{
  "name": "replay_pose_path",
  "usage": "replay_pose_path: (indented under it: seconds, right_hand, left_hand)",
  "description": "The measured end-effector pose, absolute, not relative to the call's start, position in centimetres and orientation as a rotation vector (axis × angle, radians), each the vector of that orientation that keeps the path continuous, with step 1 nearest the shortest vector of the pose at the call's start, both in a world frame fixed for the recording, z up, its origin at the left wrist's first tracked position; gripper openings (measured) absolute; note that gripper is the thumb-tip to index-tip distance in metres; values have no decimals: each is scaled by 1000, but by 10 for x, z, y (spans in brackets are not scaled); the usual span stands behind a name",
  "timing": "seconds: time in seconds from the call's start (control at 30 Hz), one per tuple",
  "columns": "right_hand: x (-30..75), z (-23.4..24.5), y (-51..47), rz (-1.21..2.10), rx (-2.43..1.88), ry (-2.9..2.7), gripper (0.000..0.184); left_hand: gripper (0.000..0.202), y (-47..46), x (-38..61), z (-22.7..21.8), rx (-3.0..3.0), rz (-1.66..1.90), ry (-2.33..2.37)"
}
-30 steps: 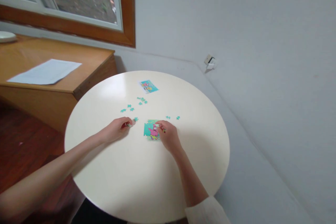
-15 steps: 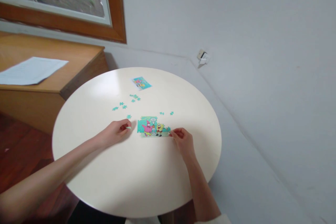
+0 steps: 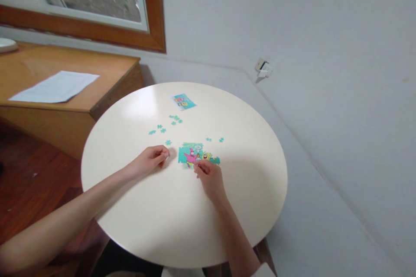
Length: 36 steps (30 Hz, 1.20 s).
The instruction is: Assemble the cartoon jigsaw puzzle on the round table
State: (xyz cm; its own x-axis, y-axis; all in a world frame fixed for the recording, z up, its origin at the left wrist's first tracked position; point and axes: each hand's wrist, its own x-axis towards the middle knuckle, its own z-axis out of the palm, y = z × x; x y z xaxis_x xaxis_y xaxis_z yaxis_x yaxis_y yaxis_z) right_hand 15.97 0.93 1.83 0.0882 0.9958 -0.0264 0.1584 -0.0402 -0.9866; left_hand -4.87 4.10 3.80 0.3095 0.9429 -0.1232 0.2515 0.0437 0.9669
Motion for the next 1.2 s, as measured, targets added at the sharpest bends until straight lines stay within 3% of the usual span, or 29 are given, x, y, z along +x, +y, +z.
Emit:
replay_pose_path:
  seconds: [0.27, 0.53, 0.83, 1.2]
  right_hand:
    - [137, 11, 13, 1293, -1334, -1128, 20]
    - [129, 5, 14, 971, -1521, -1512, 17]
    - [127, 6, 12, 747, -1540, -1709, 15]
    - [125, 3, 10, 558, -1402, -1825, 17]
  left_hand:
    - [15, 38, -50, 32, 1107, 748, 1100]
    - [6, 36, -50, 31, 1232, 694, 1168]
    - [46, 28, -42, 40, 2053, 482, 1234]
    - [45, 29, -37, 41, 2430, 163, 1319]
